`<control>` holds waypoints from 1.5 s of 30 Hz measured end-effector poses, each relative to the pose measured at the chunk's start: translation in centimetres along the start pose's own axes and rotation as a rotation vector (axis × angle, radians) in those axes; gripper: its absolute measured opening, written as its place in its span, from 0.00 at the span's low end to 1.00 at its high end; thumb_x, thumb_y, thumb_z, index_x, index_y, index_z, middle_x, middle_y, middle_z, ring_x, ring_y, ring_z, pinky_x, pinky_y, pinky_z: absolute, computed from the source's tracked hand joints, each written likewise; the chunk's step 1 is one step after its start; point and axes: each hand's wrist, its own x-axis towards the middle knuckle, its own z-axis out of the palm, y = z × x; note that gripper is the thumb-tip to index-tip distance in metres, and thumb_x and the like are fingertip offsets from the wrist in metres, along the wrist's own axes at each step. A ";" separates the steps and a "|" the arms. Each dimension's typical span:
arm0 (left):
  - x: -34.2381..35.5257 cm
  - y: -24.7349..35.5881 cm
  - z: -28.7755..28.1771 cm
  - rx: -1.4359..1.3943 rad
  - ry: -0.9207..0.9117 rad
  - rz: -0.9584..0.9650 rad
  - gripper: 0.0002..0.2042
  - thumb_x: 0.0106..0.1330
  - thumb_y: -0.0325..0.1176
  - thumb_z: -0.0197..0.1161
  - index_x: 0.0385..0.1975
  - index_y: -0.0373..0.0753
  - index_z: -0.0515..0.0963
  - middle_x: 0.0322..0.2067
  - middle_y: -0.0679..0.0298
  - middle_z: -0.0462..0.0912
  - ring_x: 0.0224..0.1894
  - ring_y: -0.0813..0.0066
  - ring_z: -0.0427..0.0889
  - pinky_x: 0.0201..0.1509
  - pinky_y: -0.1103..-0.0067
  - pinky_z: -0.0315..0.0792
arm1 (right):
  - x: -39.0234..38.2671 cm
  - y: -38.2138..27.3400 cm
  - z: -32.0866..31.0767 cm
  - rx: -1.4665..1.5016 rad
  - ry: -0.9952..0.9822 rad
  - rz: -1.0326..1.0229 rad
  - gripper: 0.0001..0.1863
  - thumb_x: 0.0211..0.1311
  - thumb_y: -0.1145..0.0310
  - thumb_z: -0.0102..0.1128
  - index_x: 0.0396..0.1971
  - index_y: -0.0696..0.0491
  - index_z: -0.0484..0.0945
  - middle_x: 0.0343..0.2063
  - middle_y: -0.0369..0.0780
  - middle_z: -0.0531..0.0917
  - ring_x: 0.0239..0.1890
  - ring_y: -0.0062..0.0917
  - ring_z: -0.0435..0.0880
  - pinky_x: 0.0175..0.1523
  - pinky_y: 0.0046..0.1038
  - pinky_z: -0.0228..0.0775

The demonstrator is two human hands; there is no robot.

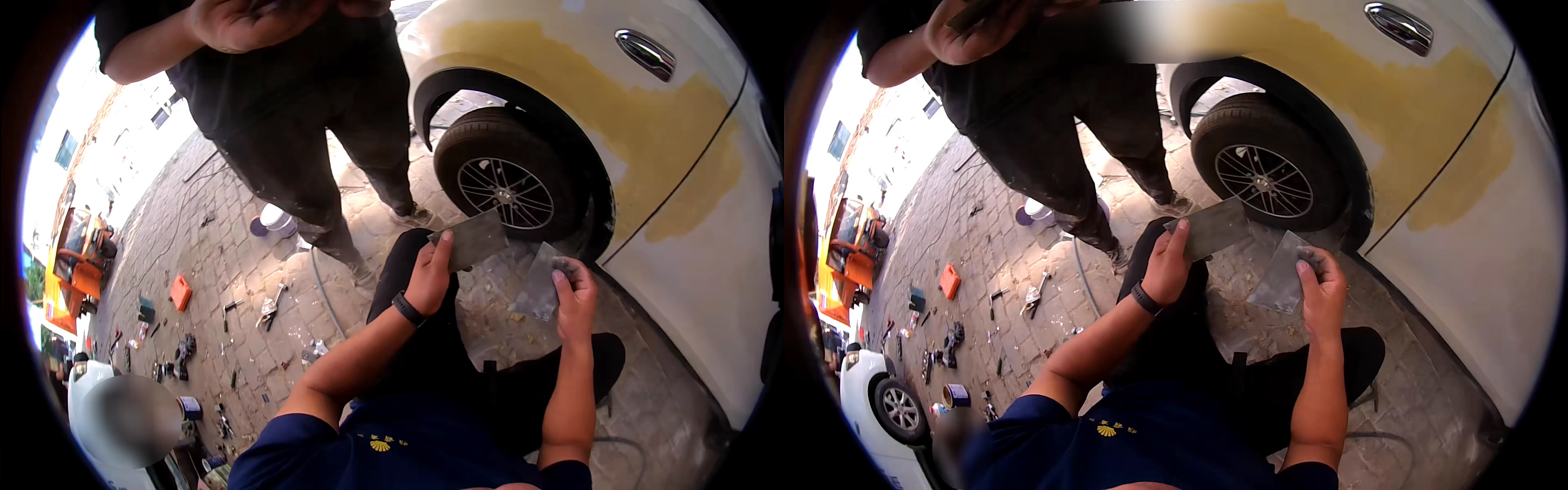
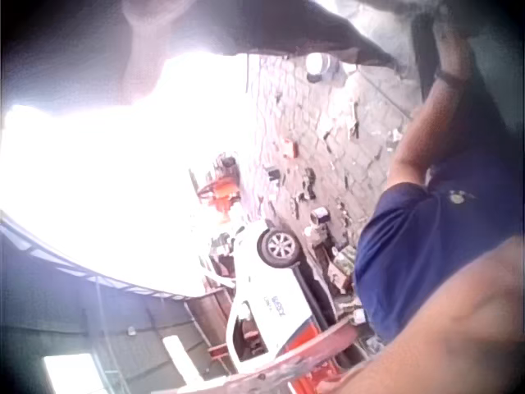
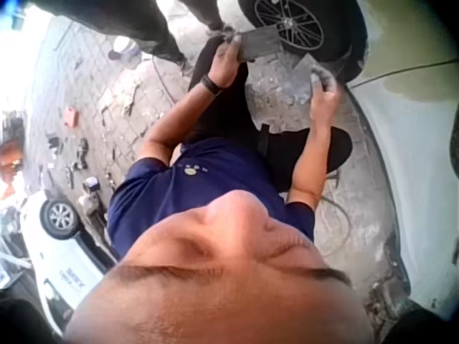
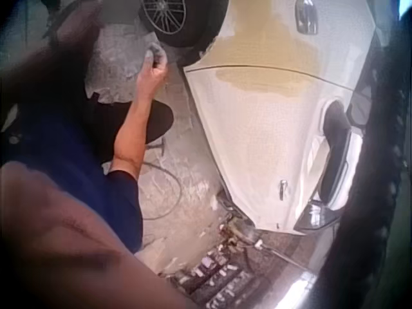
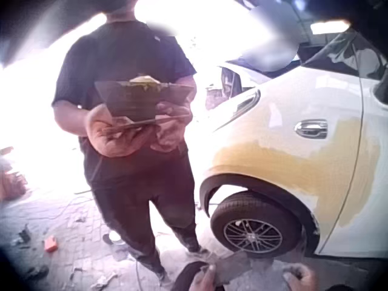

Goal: The person kneels beside a white car and uses a putty knife to apply and smooth yellow body filler onto the front fender and door area. Another person assists by handing over additional filler material on a separate knife.

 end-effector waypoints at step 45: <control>3.3 -1.0 14.5 0.230 -0.526 0.409 0.29 0.82 0.47 0.51 0.74 0.32 0.66 0.74 0.44 0.65 0.78 0.53 0.63 0.80 0.61 0.55 | -1.8 5.7 -4.6 0.007 0.107 0.269 0.13 0.75 0.66 0.63 0.50 0.58 0.84 0.42 0.35 0.89 0.43 0.21 0.85 0.50 0.29 0.78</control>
